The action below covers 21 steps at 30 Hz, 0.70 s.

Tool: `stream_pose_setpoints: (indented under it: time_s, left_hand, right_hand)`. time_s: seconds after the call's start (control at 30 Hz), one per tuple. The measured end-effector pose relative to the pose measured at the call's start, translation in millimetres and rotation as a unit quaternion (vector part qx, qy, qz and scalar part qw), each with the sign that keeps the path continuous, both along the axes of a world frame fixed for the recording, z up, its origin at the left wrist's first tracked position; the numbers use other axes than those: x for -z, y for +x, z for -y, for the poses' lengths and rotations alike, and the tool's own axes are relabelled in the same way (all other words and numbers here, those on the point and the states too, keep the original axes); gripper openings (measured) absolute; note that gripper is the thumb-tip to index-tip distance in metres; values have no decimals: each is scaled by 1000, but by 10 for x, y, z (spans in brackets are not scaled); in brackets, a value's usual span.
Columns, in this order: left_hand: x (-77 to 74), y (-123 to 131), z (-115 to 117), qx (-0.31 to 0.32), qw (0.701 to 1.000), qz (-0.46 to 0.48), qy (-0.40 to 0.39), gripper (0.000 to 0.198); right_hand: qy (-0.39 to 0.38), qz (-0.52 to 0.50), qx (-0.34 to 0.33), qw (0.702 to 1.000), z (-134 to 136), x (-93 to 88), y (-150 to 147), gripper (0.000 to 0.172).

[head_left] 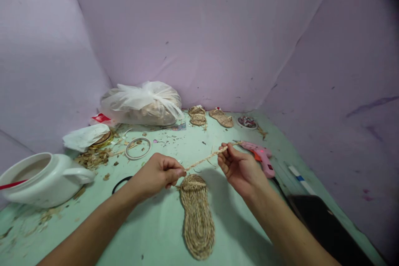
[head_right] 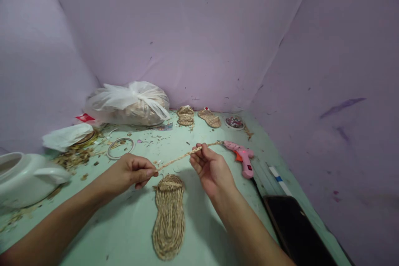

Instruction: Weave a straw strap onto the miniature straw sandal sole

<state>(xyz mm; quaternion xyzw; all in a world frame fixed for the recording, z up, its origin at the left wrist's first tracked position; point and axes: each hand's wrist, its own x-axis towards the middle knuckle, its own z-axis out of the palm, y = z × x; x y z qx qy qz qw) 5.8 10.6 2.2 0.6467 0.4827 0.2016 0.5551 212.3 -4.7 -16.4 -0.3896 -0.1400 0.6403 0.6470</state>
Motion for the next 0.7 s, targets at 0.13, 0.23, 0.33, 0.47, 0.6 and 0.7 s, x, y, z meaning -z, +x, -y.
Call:
stream_pose_setpoints:
  time_s: [0.13,0.23,0.33,0.47,0.6,0.7]
  left_hand:
    - [-29,12,25,-30,1000,4,4,22]
    - [-43,45,50,-27,999,-7,20,22]
    - [-57,62,62,-24,999,-4,24,21]
    - [-53,59,62,-15,1000,-6,23,20]
    - [-27,59,54,-16,999,-14,26,17]
    - [-14,67,53,-30,999,-6,35,18]
  right_hand:
    - [-25,-36,6,999,77,-12,-137,11]
    - [0,18,-84,996,174,0,-302,18]
    - [9,58,-94,994,219,12,-367,21]
    - [10,53,-68,996,220,-1,-335,16]
    - [-9,-9,-76,997,247,-9,-331,11]
    - [-21,-54,-73,996,277,3,-368,10]
